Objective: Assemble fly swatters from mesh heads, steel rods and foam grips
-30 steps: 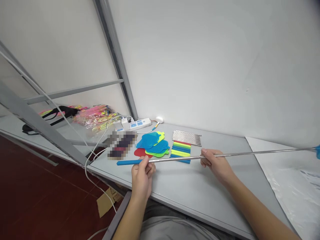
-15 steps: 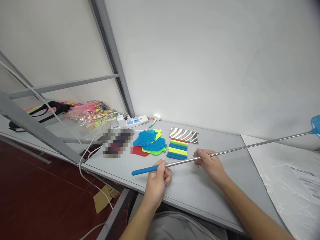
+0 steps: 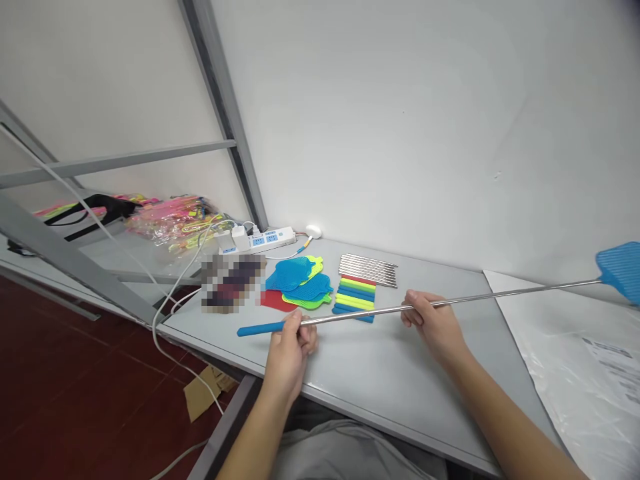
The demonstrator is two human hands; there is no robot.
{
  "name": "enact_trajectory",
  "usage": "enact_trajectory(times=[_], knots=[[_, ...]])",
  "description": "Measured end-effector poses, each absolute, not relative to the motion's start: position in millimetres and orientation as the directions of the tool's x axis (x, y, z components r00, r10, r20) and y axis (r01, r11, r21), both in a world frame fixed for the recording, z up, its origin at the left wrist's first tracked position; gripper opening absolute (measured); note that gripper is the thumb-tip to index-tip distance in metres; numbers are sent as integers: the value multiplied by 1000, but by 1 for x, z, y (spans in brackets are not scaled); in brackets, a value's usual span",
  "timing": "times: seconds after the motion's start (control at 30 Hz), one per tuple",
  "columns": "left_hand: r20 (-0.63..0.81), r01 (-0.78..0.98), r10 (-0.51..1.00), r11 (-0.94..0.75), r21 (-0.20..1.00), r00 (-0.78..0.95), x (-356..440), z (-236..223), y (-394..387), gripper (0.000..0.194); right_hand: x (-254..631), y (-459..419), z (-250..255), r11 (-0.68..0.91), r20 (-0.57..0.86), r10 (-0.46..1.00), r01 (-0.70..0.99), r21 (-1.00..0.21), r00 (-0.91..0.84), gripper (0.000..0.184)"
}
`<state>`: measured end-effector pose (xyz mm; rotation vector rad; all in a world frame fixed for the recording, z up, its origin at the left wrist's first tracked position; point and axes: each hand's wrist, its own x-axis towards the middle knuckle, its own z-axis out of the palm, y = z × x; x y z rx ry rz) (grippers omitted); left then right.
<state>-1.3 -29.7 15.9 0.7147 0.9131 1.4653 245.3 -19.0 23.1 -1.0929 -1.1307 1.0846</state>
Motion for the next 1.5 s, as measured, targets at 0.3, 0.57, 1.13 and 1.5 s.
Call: enact_trajectory(times=[0.3,0.57,1.13,1.5], knots=[[-99,-501,995,92,861,13,27,2,-48,41,213,-35,21,120,115,991,87,-989,-65,51],[-62,-467,994,14,884,-90,9,12,-39,41,219,-35,26,144,126,986,182,-973,-106,51],[-113,-448,988,148,882,102,45,-5,-60,42,189,-44,19,239,172,947,235,-942,-271,50],[-73,-368,997,53,928,-40,20,1,-47,42,213,-37,25,207,165,965,204,-957,-205,49]])
